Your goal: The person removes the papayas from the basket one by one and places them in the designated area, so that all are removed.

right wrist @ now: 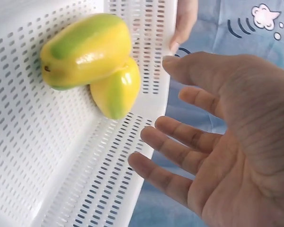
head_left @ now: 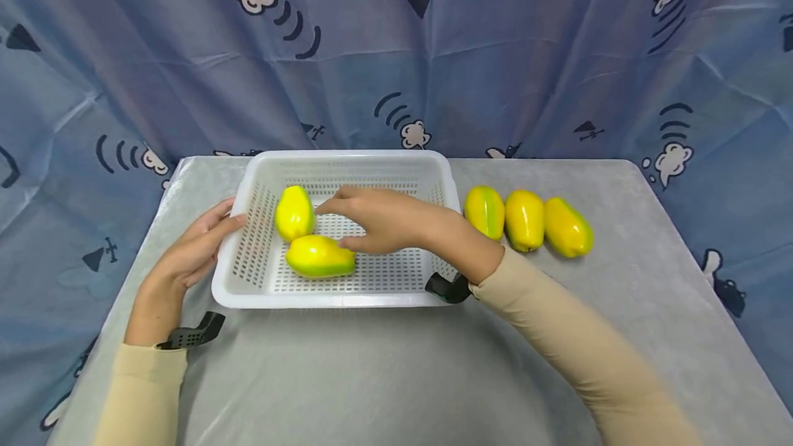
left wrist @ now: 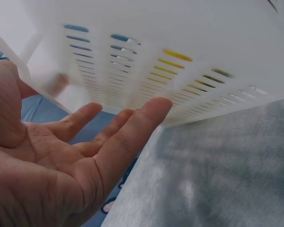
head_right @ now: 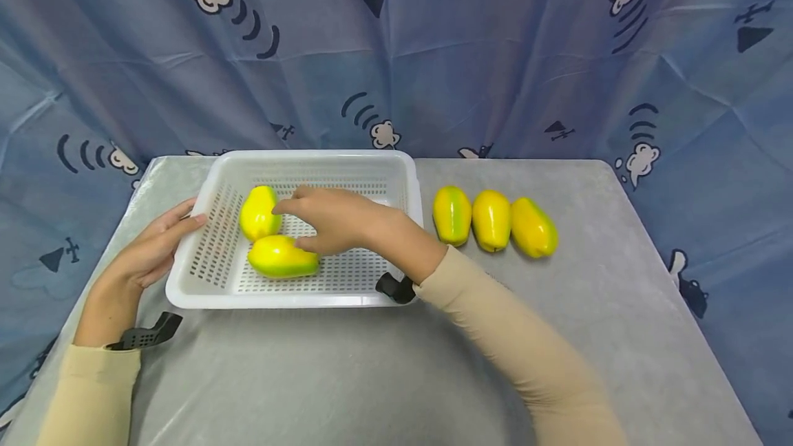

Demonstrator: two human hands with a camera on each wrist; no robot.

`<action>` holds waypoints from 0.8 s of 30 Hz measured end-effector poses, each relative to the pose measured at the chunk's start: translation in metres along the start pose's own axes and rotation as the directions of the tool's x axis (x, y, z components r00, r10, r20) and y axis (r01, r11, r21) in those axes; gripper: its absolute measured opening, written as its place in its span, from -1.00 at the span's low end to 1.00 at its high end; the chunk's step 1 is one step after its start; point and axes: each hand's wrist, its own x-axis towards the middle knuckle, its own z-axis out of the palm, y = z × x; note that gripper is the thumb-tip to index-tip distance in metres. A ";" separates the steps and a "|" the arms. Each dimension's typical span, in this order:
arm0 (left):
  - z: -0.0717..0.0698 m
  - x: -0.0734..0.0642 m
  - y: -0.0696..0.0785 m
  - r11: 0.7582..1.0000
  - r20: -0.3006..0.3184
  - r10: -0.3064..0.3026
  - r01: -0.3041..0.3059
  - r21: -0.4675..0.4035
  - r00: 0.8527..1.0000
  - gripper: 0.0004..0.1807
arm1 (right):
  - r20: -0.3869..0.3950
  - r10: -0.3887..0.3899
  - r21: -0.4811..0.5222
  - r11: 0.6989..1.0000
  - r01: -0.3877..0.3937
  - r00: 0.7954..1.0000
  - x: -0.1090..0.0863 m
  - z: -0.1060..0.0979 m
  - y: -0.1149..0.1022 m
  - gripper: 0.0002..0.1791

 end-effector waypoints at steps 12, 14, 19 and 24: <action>0.001 0.002 -0.001 0.999 -0.003 0.007 -0.006 0.036 1.000 -0.30 | 0.050 -0.047 -0.076 0.996 0.051 0.998 0.011 0.012 0.000 -0.32; 0.002 0.004 -0.001 0.999 0.004 0.014 -0.014 0.034 1.000 -0.30 | 0.058 -0.048 -0.091 0.994 0.054 0.997 0.013 0.011 0.000 -0.33; 0.003 0.007 -0.002 0.999 0.021 0.026 -0.026 0.019 0.999 -0.31 | 0.111 -0.028 -0.126 0.991 0.042 0.993 0.019 0.012 -0.005 -0.38; 0.001 0.001 -0.001 1.000 0.012 0.030 -0.030 -0.001 0.999 -0.33 | 0.163 -0.060 -0.117 0.990 0.079 0.985 0.030 0.020 -0.012 -0.43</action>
